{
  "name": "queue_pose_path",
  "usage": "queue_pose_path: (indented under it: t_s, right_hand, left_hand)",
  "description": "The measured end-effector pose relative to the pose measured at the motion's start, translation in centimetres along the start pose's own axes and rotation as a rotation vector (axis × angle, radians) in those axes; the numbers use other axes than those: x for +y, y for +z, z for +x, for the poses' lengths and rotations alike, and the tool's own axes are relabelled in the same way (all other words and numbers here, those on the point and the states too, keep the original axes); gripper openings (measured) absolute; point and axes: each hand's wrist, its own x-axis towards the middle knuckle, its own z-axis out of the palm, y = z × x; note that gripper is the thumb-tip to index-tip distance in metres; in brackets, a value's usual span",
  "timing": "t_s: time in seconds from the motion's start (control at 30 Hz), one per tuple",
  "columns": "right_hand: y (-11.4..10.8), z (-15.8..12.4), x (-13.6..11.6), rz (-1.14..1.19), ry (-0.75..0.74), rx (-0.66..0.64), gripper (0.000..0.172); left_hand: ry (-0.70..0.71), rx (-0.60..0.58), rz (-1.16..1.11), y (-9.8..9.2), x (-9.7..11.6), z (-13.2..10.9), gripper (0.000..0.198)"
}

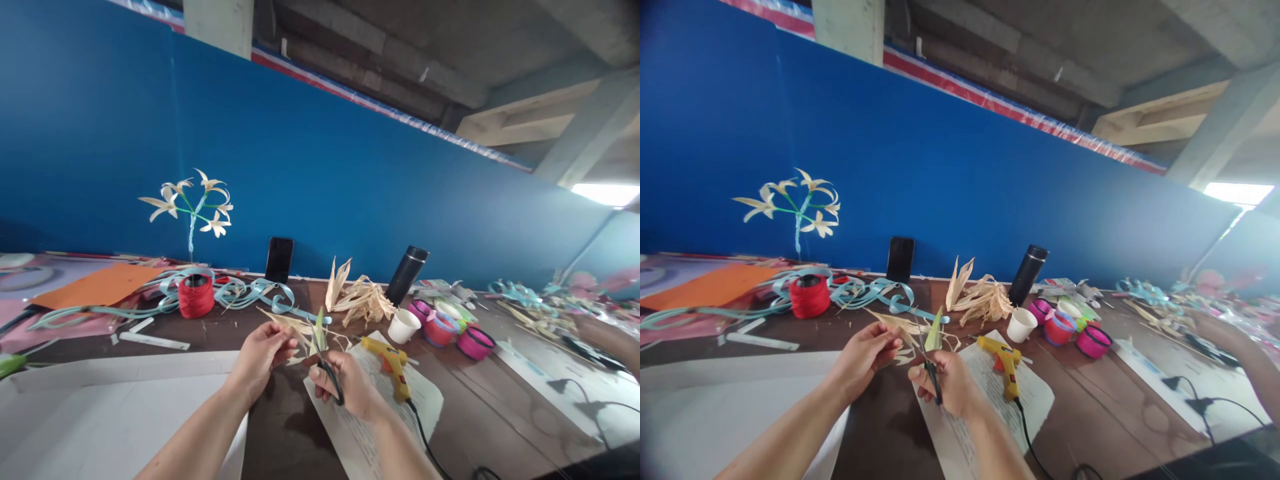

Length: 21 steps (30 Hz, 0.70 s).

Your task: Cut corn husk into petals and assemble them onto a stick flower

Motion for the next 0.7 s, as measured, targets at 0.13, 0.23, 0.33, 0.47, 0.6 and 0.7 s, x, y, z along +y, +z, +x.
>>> queue_pose_path:
  t_s: [0.13,0.23,0.33,0.47,0.6,0.7]
  right_hand:
    - [0.0,-0.3,-0.2,0.007,0.022,-0.039,0.033]
    - [-0.1,-0.4,-0.4,0.01,0.051,-0.099,0.035]
    - [-0.2,-0.4,-0.3,-0.002,0.07,-0.18,0.038]
    - [-0.6,-0.4,-0.1,0.002,0.104,-0.236,0.04]
    - [-1.0,-0.6,0.0,-0.001,0.123,-0.304,0.041]
    - [-1.1,-0.7,-0.2,-0.007,0.126,-0.322,0.042]
  left_hand:
    - [0.049,-0.031,0.03,-0.5,0.1,0.4,0.026]
    - [0.082,-0.043,0.126,-0.9,0.4,0.5,0.026]
    - [0.108,-0.026,0.223,-1.2,0.7,0.6,0.027]
    - [0.161,0.029,0.33,-1.4,0.9,0.8,0.03]
    - [0.241,0.133,0.4,-1.5,1.2,0.9,0.037]
    - [0.252,0.165,0.417,-1.6,1.5,1.0,0.039]
